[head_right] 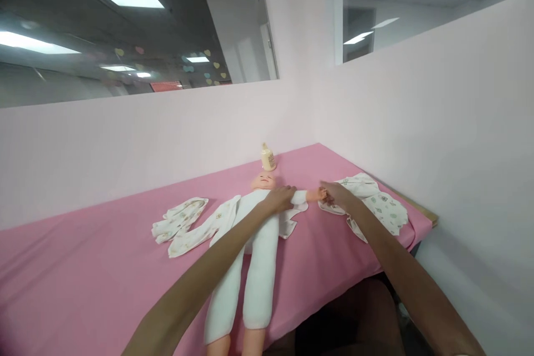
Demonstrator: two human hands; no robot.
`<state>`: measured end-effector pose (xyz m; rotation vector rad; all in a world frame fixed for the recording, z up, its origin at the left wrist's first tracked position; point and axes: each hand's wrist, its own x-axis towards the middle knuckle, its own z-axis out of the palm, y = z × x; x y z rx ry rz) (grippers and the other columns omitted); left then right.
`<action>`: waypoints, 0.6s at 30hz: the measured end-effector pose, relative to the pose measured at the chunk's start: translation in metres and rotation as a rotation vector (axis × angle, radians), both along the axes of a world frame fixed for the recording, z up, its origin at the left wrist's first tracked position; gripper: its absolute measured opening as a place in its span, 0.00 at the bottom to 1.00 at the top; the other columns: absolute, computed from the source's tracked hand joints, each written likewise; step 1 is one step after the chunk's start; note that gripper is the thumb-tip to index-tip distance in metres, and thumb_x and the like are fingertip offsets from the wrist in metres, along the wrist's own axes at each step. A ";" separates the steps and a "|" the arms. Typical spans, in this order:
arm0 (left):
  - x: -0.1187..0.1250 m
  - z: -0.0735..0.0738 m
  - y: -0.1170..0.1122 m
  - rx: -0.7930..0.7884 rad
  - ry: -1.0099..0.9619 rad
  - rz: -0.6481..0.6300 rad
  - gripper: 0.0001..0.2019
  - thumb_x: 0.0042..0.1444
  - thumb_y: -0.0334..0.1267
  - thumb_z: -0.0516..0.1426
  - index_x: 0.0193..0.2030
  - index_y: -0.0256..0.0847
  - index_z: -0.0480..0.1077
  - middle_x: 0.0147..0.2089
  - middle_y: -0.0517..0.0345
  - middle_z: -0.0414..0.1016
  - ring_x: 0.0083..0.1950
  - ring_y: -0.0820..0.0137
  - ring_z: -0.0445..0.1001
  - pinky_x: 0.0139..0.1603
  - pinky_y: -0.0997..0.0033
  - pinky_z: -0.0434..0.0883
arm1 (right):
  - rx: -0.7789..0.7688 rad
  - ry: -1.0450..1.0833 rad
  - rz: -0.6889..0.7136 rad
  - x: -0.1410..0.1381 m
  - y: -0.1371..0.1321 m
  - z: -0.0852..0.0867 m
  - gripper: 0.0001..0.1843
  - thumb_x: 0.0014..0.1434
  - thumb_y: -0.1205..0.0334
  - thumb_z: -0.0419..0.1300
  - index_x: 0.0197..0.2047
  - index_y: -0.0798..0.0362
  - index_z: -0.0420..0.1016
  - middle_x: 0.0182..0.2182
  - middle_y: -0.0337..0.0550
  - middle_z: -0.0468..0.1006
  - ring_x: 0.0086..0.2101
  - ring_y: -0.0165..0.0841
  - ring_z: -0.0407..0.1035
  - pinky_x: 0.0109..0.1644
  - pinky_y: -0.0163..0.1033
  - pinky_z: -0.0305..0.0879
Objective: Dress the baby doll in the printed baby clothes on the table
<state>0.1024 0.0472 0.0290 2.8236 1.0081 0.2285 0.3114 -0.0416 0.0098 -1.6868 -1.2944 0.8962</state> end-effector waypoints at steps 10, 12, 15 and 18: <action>-0.031 0.018 0.011 -0.076 -0.363 0.008 0.09 0.45 0.33 0.62 0.33 0.43 0.67 0.33 0.57 0.72 0.32 0.64 0.69 0.31 0.70 0.57 | 0.034 -0.287 0.041 -0.065 0.001 -0.035 0.19 0.52 0.59 0.59 0.17 0.52 0.56 0.18 0.39 0.64 0.22 0.30 0.59 0.31 0.39 0.59; -0.030 0.018 0.011 -0.103 -0.373 -0.005 0.10 0.44 0.33 0.63 0.33 0.43 0.67 0.32 0.58 0.72 0.30 0.65 0.68 0.31 0.70 0.56 | 0.075 -0.361 0.073 -0.084 -0.004 -0.039 0.18 0.51 0.57 0.61 0.18 0.50 0.58 0.21 0.43 0.69 0.26 0.35 0.64 0.35 0.42 0.61; -0.028 0.019 0.012 -0.126 -0.385 -0.013 0.11 0.42 0.32 0.64 0.31 0.43 0.67 0.29 0.60 0.70 0.28 0.67 0.66 0.30 0.70 0.56 | 0.134 -0.504 0.121 -0.107 -0.007 -0.043 0.12 0.50 0.57 0.63 0.22 0.48 0.64 0.30 0.48 0.75 0.34 0.42 0.69 0.41 0.46 0.61; -0.027 0.020 0.014 -0.129 -0.392 -0.010 0.12 0.39 0.30 0.65 0.31 0.44 0.68 0.28 0.62 0.70 0.27 0.67 0.67 0.30 0.70 0.57 | 0.145 -0.601 0.230 -0.117 -0.005 -0.046 0.09 0.53 0.61 0.59 0.23 0.47 0.67 0.30 0.47 0.76 0.34 0.41 0.70 0.39 0.44 0.62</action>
